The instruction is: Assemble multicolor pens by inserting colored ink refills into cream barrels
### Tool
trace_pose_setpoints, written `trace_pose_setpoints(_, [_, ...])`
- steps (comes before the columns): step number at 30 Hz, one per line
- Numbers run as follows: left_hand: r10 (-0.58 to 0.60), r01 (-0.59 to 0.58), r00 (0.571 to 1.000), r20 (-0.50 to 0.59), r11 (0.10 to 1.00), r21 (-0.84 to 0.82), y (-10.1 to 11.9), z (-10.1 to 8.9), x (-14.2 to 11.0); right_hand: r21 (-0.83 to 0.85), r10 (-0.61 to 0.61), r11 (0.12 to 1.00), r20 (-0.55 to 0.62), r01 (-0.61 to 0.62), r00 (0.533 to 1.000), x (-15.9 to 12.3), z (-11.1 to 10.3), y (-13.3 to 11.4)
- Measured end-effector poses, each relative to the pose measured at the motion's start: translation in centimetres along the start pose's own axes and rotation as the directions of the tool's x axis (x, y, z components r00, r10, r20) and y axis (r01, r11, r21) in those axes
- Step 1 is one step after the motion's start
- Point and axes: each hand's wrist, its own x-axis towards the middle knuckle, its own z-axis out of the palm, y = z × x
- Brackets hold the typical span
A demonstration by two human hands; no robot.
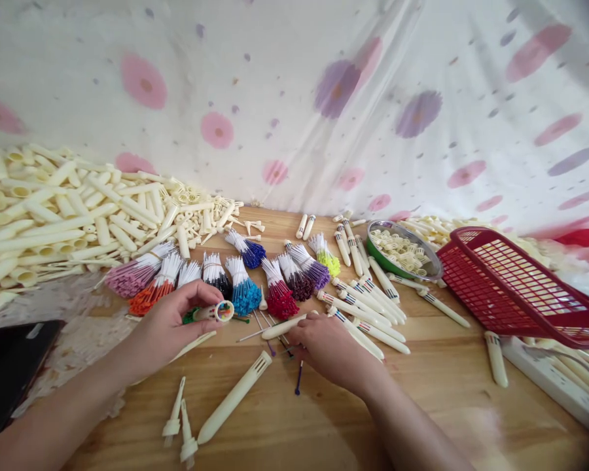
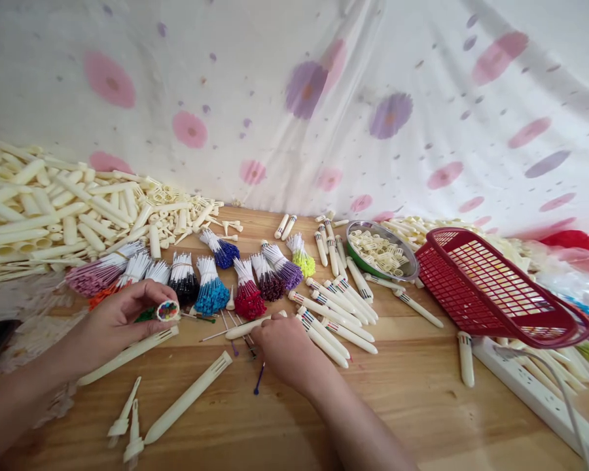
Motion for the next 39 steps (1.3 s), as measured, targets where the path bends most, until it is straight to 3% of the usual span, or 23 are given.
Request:
trace_pose_setpoints(4, [-0.068,0.070,0.997,-0.047,0.997,0.043,0.3,-0.6,0.0,-0.033,0.034,0.999,-0.111,-0.038,0.993,0.1,-0.5,-0.4])
trace_pose_setpoints(7, [-0.083,0.088,0.992,-0.090,0.995,0.056,0.7,-0.8,-0.2,-0.007,-0.069,0.998,-0.239,0.069,0.969,0.2,-1.1,-2.3])
trace_pose_setpoints(9, [-0.073,0.083,0.990,-0.118,0.993,0.083,0.9,-0.9,-0.2,0.040,-0.253,0.960,-0.309,0.278,0.917,0.4,-1.0,-4.5])
trace_pose_setpoints(12, [-0.042,0.059,0.993,-0.115,0.987,0.150,1.2,-0.9,-0.4,0.008,-0.553,0.809,-0.328,0.587,0.766,1.1,0.5,-8.2])
trace_pose_setpoints(15, [-0.038,0.053,0.997,-0.074,0.976,0.212,1.3,-1.0,-0.6,-0.041,-0.622,0.762,-0.323,0.646,0.713,2.0,2.6,-10.6])
trace_pose_setpoints(18, [-0.029,0.039,0.998,-0.048,0.975,0.221,1.2,-1.1,-0.7,-0.062,-0.640,0.750,-0.320,0.659,0.699,2.8,3.5,-10.8])
trace_pose_setpoints(21, [-0.010,0.016,0.999,-0.033,0.979,0.205,0.9,-1.2,-0.6,0.106,-0.565,0.753,-0.400,0.649,0.721,2.9,2.4,-8.9])
trace_pose_setpoints(23, [-0.012,0.018,0.999,-0.029,0.980,0.199,0.6,-1.2,-0.5,0.390,-0.375,0.701,-0.510,0.597,0.774,2.5,1.1,-6.9])
trace_pose_setpoints(25, [-0.016,0.018,1.000,-0.017,0.984,0.174,0.4,-1.1,-0.4,0.661,-0.119,0.536,-0.556,0.525,0.823,1.7,-0.3,-4.9])
trace_pose_setpoints(26, [-0.014,0.015,1.000,-0.005,0.988,0.154,0.3,-0.9,-0.4,0.749,0.010,0.415,-0.571,0.516,0.821,1.3,-0.8,-4.1])
trace_pose_setpoints(29, [0.018,-0.019,1.000,0.009,0.995,0.096,0.1,-0.4,-0.7,0.782,0.207,0.124,-0.623,0.611,0.755,0.4,-1.4,-2.7])
trace_pose_setpoints(32, [0.043,-0.045,0.999,0.021,0.993,0.107,-0.1,0.1,-1.1,0.752,0.207,-0.015,-0.643,0.659,0.738,0.1,-1.2,-2.8])
trace_pose_setpoints(39, [0.042,-0.045,0.999,0.028,0.992,0.117,0.4,0.6,-1.3,0.823,0.081,-0.107,-0.553,0.558,0.829,0.4,-1.0,-3.7])
